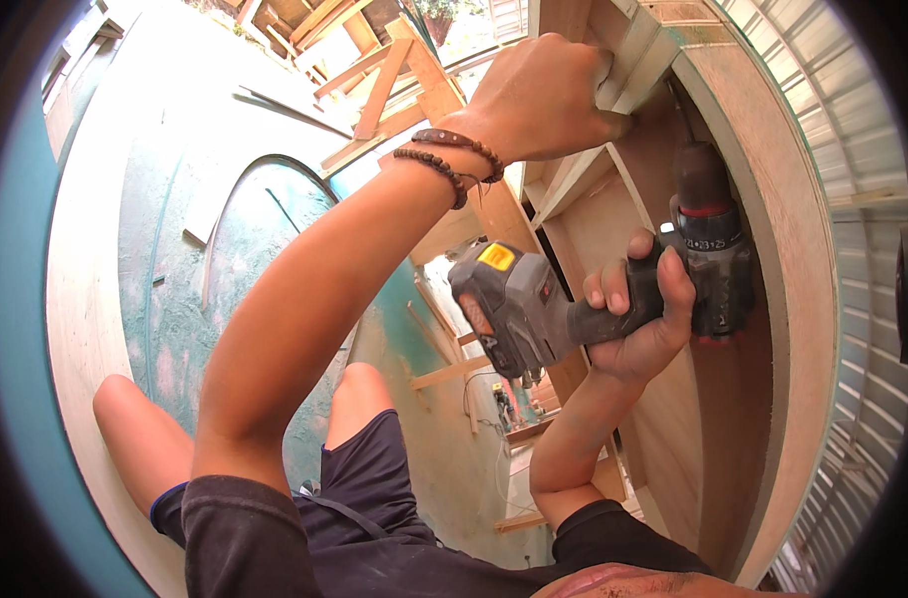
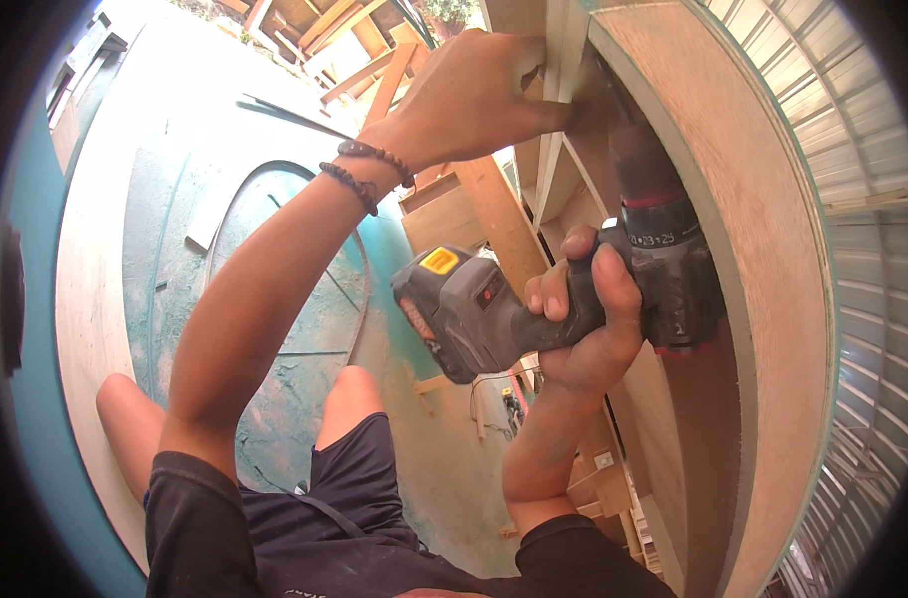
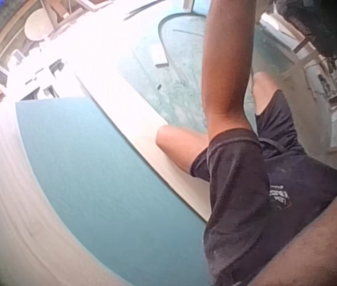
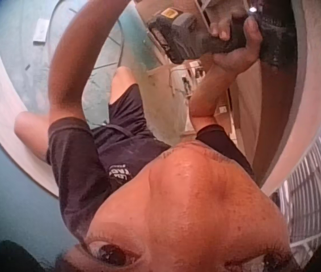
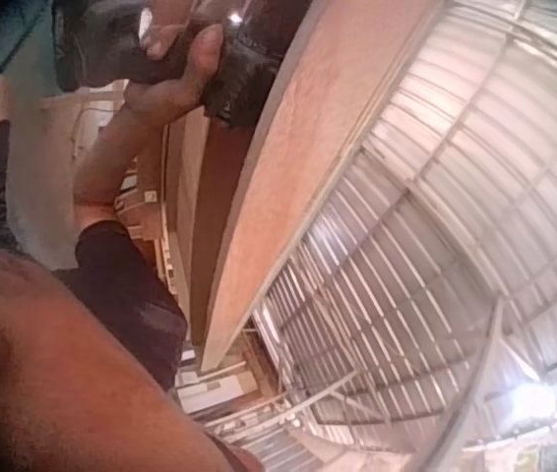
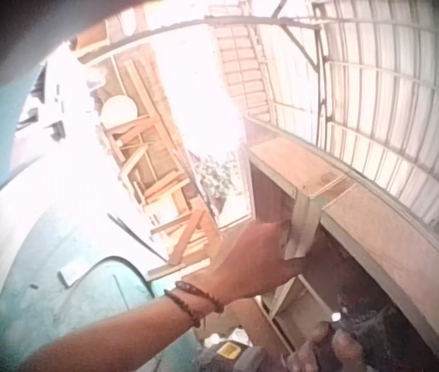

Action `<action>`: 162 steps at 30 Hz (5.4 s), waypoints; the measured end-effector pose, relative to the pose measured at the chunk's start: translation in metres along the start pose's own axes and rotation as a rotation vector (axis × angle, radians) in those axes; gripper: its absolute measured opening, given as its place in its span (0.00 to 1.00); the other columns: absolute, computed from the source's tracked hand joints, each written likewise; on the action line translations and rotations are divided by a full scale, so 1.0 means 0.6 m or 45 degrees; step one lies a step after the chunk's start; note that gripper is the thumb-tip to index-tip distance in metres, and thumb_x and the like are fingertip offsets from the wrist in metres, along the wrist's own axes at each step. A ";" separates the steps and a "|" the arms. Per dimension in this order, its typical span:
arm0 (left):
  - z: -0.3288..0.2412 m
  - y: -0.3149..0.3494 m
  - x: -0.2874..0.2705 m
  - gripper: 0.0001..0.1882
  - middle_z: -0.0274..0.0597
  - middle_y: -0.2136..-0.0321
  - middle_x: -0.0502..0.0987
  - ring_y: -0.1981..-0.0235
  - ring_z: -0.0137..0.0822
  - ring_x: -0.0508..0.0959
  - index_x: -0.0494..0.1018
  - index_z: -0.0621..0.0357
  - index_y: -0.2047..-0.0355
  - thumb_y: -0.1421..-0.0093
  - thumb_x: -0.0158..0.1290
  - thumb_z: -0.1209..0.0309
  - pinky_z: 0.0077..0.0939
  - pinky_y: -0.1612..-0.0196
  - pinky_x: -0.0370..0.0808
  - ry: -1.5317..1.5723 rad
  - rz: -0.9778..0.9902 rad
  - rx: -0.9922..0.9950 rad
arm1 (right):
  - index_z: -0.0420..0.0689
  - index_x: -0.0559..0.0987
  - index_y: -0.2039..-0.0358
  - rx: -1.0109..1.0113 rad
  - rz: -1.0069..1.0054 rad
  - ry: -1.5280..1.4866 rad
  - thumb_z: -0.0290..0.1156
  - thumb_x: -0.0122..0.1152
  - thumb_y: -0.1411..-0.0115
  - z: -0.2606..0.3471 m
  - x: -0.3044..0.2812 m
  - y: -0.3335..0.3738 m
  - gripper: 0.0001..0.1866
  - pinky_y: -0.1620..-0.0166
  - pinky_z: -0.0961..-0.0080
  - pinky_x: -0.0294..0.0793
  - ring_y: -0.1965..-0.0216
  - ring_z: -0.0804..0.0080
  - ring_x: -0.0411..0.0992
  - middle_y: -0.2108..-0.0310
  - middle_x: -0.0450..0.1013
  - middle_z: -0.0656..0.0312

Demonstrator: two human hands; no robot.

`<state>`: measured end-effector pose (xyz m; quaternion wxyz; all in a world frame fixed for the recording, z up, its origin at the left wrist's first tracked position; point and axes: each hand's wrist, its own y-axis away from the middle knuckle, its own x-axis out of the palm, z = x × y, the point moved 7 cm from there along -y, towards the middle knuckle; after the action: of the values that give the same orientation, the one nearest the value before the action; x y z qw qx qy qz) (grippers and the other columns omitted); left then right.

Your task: The person uses a power drill to drive screws into a wooden frame, positions small wood pieces, and wipes dust off the work surface while sitting on the floor.

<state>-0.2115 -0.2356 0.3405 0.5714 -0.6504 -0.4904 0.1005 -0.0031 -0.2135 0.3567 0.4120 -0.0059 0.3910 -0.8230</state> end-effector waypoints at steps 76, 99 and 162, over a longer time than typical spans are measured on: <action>0.256 0.343 -0.069 0.23 0.47 0.86 0.72 0.83 0.43 0.75 0.80 0.61 0.73 0.43 0.59 0.50 0.36 0.78 0.69 -0.107 -0.141 -0.903 | 0.34 0.60 0.41 0.139 0.209 0.239 0.42 0.48 0.34 0.009 -0.052 0.018 0.29 0.62 0.71 0.71 0.72 0.71 0.68 0.63 0.70 0.54; 0.342 1.038 -0.368 0.12 0.52 0.65 0.79 0.60 0.54 0.77 0.76 0.60 0.70 0.39 0.49 0.65 0.46 0.54 0.74 -1.300 0.154 -1.734 | 0.42 0.53 0.32 1.339 0.593 0.999 0.38 0.68 0.56 -0.911 0.055 0.615 0.52 0.43 0.58 0.69 0.45 0.42 0.71 0.47 0.71 0.38; 0.029 0.123 -0.236 0.17 0.50 0.58 0.74 0.71 0.33 0.82 0.68 0.67 0.50 0.39 0.52 0.88 0.19 0.69 0.82 0.062 -0.480 0.218 | 0.30 0.64 0.40 -1.016 0.016 0.256 0.35 0.61 0.42 -0.106 0.120 -0.127 0.34 0.40 0.63 0.66 0.45 0.62 0.68 0.47 0.68 0.51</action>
<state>-0.2559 -0.3212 0.2117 0.6449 -0.4983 -0.5792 0.0174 -0.1231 -0.1950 0.3394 0.3422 -0.0822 0.7178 -0.6007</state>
